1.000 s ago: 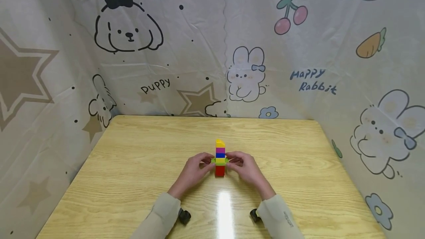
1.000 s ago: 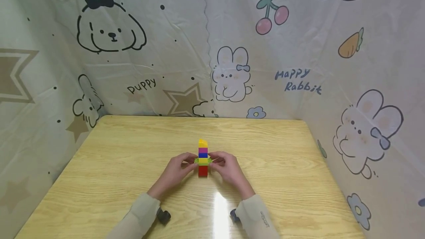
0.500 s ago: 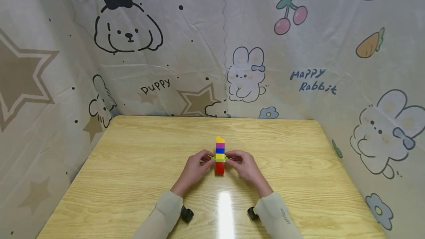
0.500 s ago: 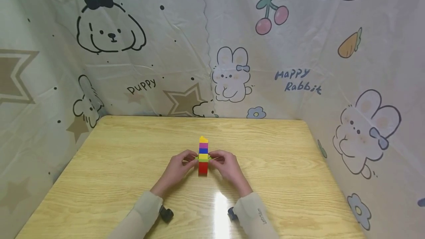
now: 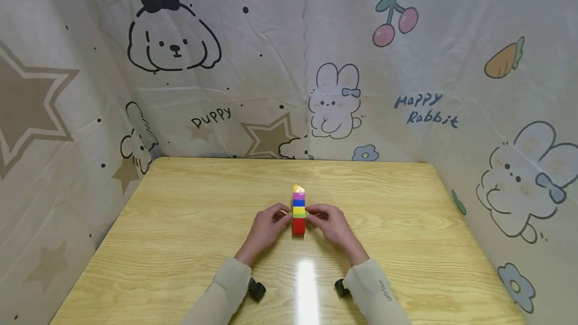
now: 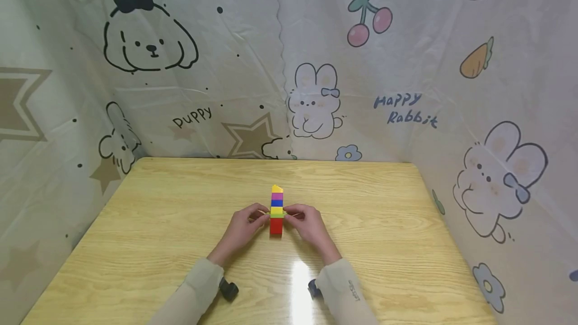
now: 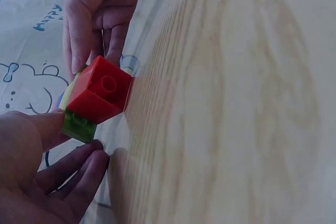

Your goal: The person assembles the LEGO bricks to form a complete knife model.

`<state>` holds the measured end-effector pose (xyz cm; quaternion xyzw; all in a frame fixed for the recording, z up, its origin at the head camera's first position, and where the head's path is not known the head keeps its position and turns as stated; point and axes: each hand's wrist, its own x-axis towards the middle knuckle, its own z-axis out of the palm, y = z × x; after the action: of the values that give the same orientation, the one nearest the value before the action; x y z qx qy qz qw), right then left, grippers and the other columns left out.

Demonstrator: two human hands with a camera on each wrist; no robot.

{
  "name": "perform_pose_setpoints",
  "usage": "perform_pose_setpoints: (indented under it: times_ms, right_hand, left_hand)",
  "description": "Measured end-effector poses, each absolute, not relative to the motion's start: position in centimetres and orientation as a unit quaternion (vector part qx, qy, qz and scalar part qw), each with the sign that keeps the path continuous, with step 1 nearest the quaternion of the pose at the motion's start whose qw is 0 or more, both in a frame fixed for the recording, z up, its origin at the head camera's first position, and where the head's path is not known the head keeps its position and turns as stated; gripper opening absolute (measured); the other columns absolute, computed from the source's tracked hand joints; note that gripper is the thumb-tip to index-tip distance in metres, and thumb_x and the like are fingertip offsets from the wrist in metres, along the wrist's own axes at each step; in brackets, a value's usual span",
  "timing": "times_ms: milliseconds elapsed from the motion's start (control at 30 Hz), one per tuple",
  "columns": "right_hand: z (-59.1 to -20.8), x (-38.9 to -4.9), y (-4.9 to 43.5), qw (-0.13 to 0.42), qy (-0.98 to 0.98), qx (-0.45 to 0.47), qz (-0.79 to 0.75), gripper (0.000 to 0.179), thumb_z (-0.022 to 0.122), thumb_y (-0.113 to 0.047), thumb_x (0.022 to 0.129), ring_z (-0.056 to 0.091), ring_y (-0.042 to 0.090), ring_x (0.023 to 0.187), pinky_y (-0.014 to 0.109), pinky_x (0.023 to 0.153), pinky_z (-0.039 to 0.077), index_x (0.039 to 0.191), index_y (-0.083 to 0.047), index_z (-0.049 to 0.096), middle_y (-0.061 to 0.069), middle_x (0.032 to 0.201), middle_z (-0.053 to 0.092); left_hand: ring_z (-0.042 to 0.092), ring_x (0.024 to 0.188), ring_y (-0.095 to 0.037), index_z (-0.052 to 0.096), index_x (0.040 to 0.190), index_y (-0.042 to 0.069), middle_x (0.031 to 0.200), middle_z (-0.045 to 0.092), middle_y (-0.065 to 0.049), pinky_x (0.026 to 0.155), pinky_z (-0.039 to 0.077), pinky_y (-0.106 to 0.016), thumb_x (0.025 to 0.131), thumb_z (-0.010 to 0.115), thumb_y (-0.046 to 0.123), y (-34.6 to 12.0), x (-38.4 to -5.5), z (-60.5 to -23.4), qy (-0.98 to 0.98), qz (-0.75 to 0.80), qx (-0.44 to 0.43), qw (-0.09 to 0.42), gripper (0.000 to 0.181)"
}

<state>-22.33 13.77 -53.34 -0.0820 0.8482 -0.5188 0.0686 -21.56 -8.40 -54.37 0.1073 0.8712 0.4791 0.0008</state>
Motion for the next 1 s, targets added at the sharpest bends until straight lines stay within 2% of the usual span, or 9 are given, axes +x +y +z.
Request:
perform_pose_setpoints:
  times_ms: [267, 533, 800, 1000]
  right_hand:
    - [-53.41, -22.27, 13.76, 0.084, 0.849, -0.078, -0.516, 0.022, 0.069, -0.011, 0.1, 0.07, 0.017, 0.102, 0.038, 0.092, 0.059, 0.121, -0.014, 0.077, 0.003, 0.116, 0.075]
    - [-53.56, -22.16, 13.66, 0.092, 0.851, -0.077, -0.512, 0.022, 0.069, -0.01, 0.1, 0.07, 0.016, 0.101, 0.04, 0.093, 0.059, 0.12, -0.015, 0.077, 0.003, 0.115, 0.076]
    - [-53.44, -22.15, 13.58, 0.099, 0.851, -0.068, -0.511, 0.02, 0.071, -0.009, 0.098, 0.068, 0.013, 0.086, 0.03, 0.081, 0.056, 0.116, -0.014, 0.079, 0.001, 0.105, 0.076]
    - [-53.33, -22.1, 13.55, 0.095, 0.855, -0.068, -0.505, 0.02, 0.072, -0.01, 0.098, 0.067, 0.012, 0.086, 0.028, 0.08, 0.056, 0.116, -0.013, 0.079, 0.002, 0.106, 0.077]
  left_hand:
    - [0.066, 0.093, -0.012, 0.072, 0.102, 0.022, 0.101, 0.074, 0.005, 0.087, 0.058, -0.035, 0.102, 0.069, 0.024, -8.33, -21.78, -54.45, 0.872, 0.478, 0.108, 0.014, 0.004]
    - [0.066, 0.097, -0.011, 0.073, 0.104, 0.022, 0.103, 0.074, 0.007, 0.092, 0.058, -0.037, 0.103, 0.067, 0.024, -8.37, -21.85, -54.69, 0.867, 0.488, 0.099, 0.032, 0.006]
    - [0.067, 0.098, -0.013, 0.072, 0.104, 0.021, 0.104, 0.075, 0.005, 0.093, 0.058, -0.04, 0.102, 0.067, 0.022, -8.48, -21.81, -54.62, 0.865, 0.49, 0.103, 0.031, 0.005]
    - [0.066, 0.096, -0.012, 0.072, 0.104, 0.021, 0.103, 0.074, 0.005, 0.09, 0.057, -0.037, 0.102, 0.068, 0.023, -8.59, -21.98, -54.69, 0.867, 0.487, 0.106, 0.029, 0.005]
